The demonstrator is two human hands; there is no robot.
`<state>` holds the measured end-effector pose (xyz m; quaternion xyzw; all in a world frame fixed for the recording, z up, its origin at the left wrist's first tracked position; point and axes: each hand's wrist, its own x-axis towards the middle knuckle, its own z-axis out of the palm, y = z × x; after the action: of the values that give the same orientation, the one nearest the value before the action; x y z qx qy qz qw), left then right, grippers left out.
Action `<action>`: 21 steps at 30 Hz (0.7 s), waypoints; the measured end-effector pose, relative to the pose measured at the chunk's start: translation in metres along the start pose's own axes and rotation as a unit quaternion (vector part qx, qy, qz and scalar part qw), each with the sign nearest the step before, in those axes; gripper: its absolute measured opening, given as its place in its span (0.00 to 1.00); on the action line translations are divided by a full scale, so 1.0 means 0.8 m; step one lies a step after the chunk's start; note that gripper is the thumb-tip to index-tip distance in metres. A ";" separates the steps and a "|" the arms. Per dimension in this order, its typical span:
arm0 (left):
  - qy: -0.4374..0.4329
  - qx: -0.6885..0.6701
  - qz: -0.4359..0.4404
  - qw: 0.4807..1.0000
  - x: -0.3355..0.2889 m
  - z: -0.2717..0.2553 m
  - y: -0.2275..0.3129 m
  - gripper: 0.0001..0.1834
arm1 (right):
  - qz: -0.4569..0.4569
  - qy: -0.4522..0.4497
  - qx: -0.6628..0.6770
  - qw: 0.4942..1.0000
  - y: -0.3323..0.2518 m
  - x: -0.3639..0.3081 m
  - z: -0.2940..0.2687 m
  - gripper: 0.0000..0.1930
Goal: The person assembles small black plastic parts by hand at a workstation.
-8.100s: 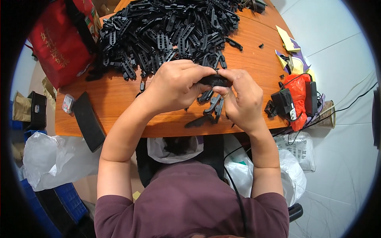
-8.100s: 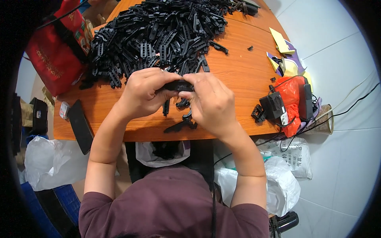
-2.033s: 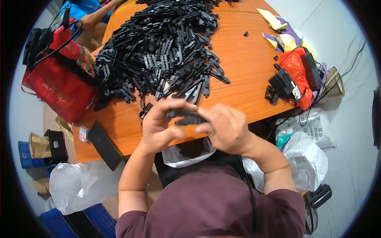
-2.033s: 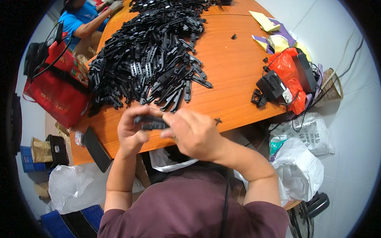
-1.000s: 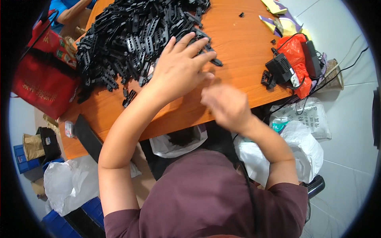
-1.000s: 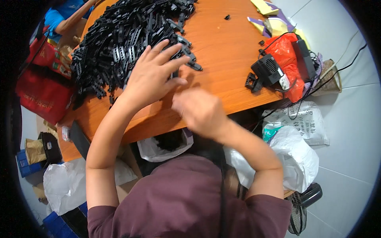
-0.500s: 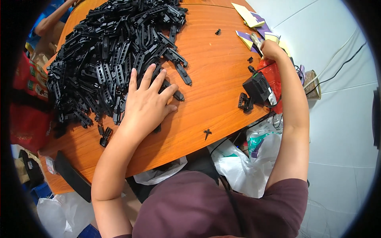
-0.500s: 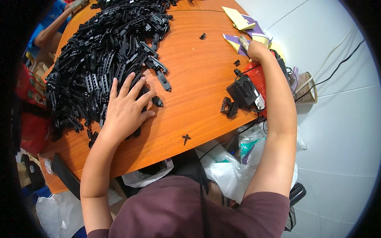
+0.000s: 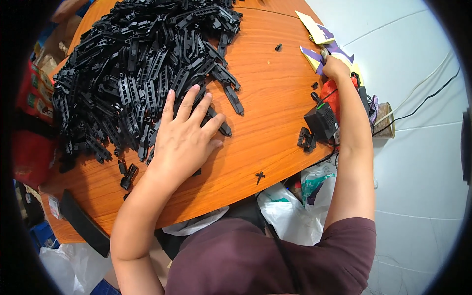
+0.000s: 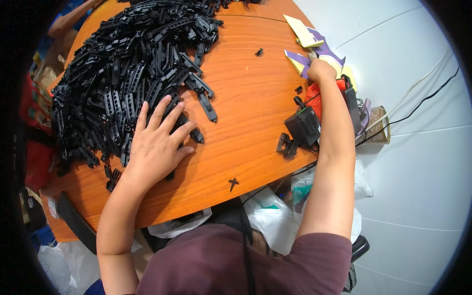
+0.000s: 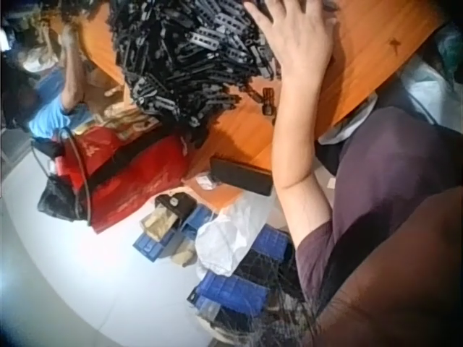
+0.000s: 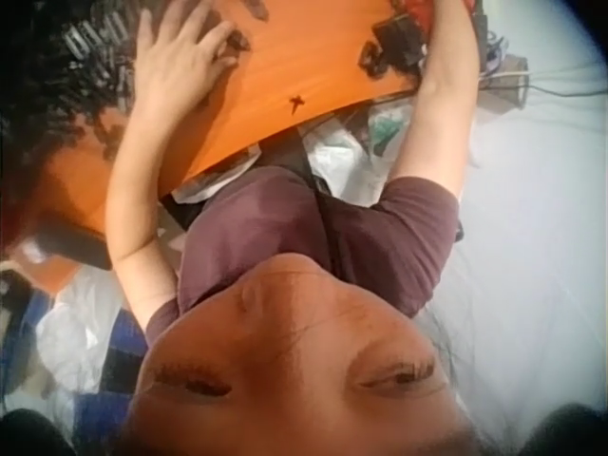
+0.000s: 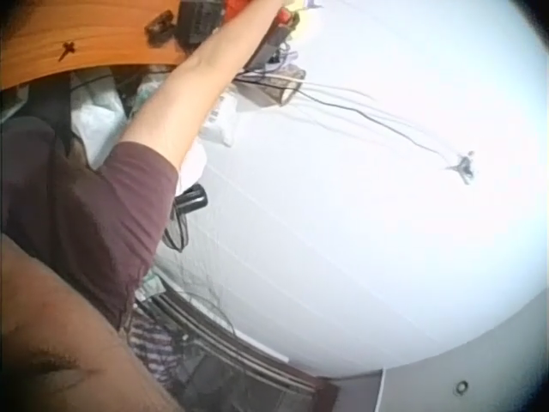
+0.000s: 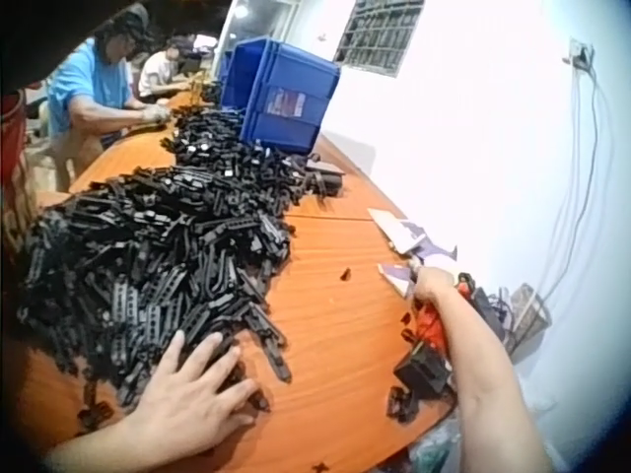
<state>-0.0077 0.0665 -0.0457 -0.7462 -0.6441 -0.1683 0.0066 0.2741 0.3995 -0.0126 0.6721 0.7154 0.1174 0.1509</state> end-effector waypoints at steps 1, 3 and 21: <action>0.001 -0.002 -0.002 1.000 0.000 0.000 0.000 0.24 | -0.001 0.001 -0.002 1.000 0.001 -0.001 -0.009 0.16; -0.008 -0.006 -0.005 1.000 0.001 -0.002 0.002 0.24 | 0.078 0.043 -0.019 0.996 0.012 0.003 -0.023 0.16; 0.013 -0.013 0.002 1.000 0.000 0.002 0.000 0.23 | -0.189 -0.131 -0.138 0.963 -0.027 -0.102 -0.037 0.19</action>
<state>-0.0071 0.0666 -0.0472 -0.7454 -0.6399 -0.1865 0.0057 0.2468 0.3177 0.0116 0.5066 0.7804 0.0946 0.3540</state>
